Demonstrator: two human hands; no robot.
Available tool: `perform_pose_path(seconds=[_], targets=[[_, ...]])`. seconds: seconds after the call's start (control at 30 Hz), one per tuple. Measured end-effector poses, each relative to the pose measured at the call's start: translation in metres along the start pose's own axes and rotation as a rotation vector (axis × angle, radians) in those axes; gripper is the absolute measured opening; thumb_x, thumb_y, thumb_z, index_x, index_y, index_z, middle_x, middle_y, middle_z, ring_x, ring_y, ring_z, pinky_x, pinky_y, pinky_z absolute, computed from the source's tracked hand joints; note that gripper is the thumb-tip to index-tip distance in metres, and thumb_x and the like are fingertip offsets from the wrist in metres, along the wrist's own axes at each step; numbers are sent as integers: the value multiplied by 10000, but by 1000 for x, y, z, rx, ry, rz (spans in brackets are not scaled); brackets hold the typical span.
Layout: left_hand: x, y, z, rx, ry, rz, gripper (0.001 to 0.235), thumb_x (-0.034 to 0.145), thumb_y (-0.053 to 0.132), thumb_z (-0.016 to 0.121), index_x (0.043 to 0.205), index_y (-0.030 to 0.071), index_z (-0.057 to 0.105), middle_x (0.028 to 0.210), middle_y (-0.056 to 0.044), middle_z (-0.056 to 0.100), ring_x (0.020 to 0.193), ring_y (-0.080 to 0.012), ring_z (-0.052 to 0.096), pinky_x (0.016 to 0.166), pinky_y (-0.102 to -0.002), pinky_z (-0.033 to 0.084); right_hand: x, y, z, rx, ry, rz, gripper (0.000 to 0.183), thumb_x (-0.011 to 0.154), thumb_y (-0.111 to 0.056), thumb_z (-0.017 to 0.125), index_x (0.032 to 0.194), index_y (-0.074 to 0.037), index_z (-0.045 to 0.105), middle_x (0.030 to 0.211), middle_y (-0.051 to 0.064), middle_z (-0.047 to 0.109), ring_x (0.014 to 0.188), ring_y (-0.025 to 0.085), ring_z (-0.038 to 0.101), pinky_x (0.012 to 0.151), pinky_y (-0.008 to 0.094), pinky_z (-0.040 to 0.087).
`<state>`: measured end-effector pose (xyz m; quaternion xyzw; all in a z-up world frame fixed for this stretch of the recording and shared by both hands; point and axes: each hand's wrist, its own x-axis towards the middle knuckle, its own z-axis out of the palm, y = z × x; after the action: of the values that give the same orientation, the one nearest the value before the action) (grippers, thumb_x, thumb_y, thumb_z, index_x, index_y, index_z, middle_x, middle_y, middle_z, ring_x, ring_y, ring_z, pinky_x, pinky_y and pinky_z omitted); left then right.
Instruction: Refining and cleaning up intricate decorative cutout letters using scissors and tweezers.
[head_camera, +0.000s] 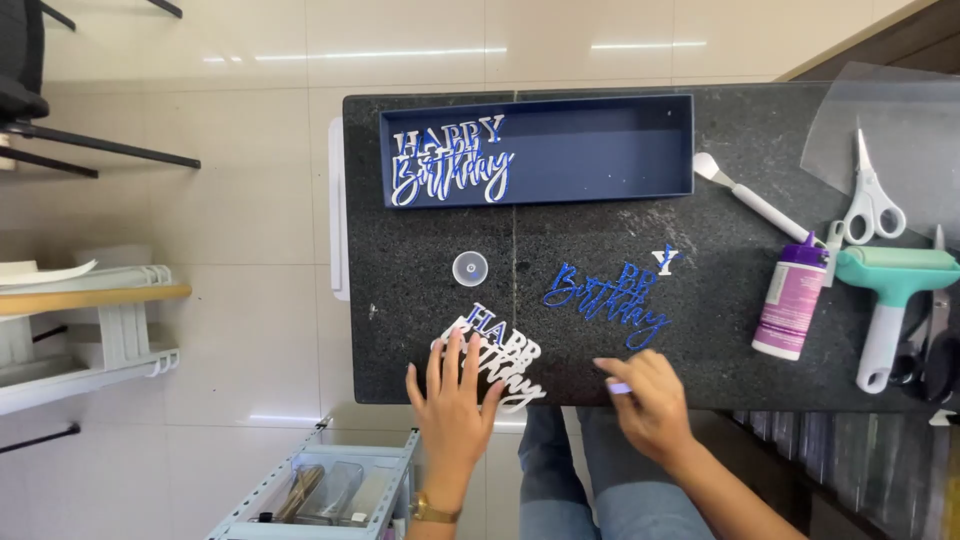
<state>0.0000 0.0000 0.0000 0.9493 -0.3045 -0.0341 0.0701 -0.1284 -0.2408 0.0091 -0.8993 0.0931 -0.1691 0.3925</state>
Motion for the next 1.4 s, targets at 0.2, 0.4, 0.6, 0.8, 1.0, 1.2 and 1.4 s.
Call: perform_pose_path(seconds=[0.2,0.4,0.6,0.8,1.0,1.2,1.4], targets=[[-14,44,13,11,-13,-222,785,991,648,431,1615,182,340,1674,-48,345,1516,-294,355,1096,-601,314,-11,38,-27,-121,198,303,288,1069,-127,536,806,-9,528,850,129,583,853,286,532,806,401,428],[10,42,14,85,-52,-83,878,977,736,395,1642,176,271,1718,-84,245,1570,-270,266,1183,-668,214,10,38,-21,-189,153,507,389,850,-233,861,1003,-43,558,915,43,555,1099,265,561,933,384,455],[11,56,17,60,-79,-156,864,998,709,376,1647,154,251,1725,-101,211,1586,-296,204,1185,-669,179,30,34,-20,-42,152,725,366,871,-103,786,807,-118,426,854,-49,651,936,187,527,847,353,440],[16,87,27,146,-85,-185,903,994,720,394,1656,137,199,1724,-107,196,1581,-307,197,1168,-676,192,54,30,-50,636,291,830,463,846,81,750,830,-162,356,893,83,651,773,94,552,815,277,515],[37,133,-3,-321,35,-154,868,1028,533,511,1621,-13,190,1665,-213,291,1521,-345,326,1183,-573,267,84,5,-117,749,254,699,471,837,99,724,842,-166,335,853,90,632,900,211,706,876,331,575],[80,205,-42,-2621,-646,-602,884,964,700,447,1609,109,319,1679,-166,313,1541,-292,328,1219,-457,316,87,-3,-166,986,208,547,499,780,192,688,831,-179,358,847,97,587,867,266,694,878,377,560],[124,227,-137,-2461,-182,-713,506,981,179,594,1459,28,531,1457,-187,617,1329,-305,604,1054,-366,526,91,-22,-202,1076,188,496,493,774,171,715,831,-187,382,855,99,604,863,274,685,777,353,565]])
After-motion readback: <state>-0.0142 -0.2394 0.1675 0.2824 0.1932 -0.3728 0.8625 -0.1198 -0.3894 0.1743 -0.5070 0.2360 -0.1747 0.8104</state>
